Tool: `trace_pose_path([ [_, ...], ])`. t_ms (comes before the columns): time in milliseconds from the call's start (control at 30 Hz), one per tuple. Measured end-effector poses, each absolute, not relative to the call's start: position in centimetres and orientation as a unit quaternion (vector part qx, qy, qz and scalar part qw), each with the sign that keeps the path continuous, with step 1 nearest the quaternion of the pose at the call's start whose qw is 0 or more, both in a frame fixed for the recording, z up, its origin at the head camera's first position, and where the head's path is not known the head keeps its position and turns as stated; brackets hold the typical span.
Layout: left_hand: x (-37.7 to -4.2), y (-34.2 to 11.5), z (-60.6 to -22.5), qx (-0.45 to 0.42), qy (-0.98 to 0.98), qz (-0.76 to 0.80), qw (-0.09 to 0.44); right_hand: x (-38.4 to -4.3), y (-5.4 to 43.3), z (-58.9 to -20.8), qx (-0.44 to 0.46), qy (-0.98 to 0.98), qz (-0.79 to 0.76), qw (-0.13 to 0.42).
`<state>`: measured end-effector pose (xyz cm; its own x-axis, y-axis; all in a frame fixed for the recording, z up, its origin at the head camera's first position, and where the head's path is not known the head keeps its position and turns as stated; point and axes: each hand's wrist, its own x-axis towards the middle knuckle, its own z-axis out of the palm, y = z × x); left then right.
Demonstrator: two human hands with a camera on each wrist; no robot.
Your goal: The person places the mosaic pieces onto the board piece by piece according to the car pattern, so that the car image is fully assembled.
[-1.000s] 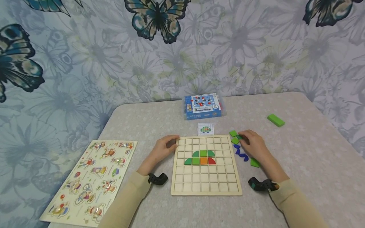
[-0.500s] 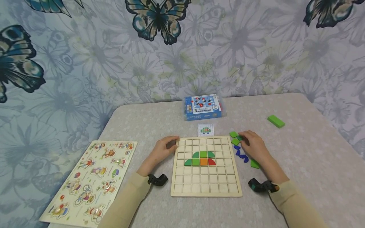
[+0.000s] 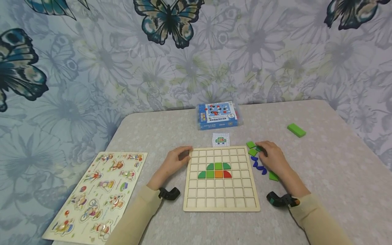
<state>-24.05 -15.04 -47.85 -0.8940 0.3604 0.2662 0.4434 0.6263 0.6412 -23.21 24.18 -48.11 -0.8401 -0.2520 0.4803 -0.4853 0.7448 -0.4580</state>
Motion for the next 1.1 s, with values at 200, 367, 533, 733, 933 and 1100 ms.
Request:
trace_pose_path([
  [200,-24.1,-15.0,-48.0,-0.221,-0.900,-0.371,0.057,-23.2,24.2,-48.2,0.197,-0.907,0.306,0.211],
  [367,-24.0,-15.0,-48.0,-0.223,-0.898,-0.374,0.055,-23.1,24.1,-48.0,0.176,-0.912,0.306,0.209],
  [533,-24.0,-15.1,-48.0,-0.227,-0.898,-0.373,0.054,-23.1,24.1,-48.0,0.167,-0.919,0.299,0.196],
  [733,-23.9,-15.2,-47.8,-0.219,-0.896,-0.383,0.047,-23.1,24.0,-47.5,0.173,-0.916,0.302,0.200],
  [933,-23.9,-15.2,-47.7,-0.223,-0.898,-0.375,0.048,-22.1,23.0,-45.4,0.180,-0.896,0.358,0.191],
  [1100,-23.9,-15.2,-47.8,-0.222,-0.901,-0.371,0.041,-20.5,21.4,-43.8,0.229,-0.877,0.385,0.175],
])
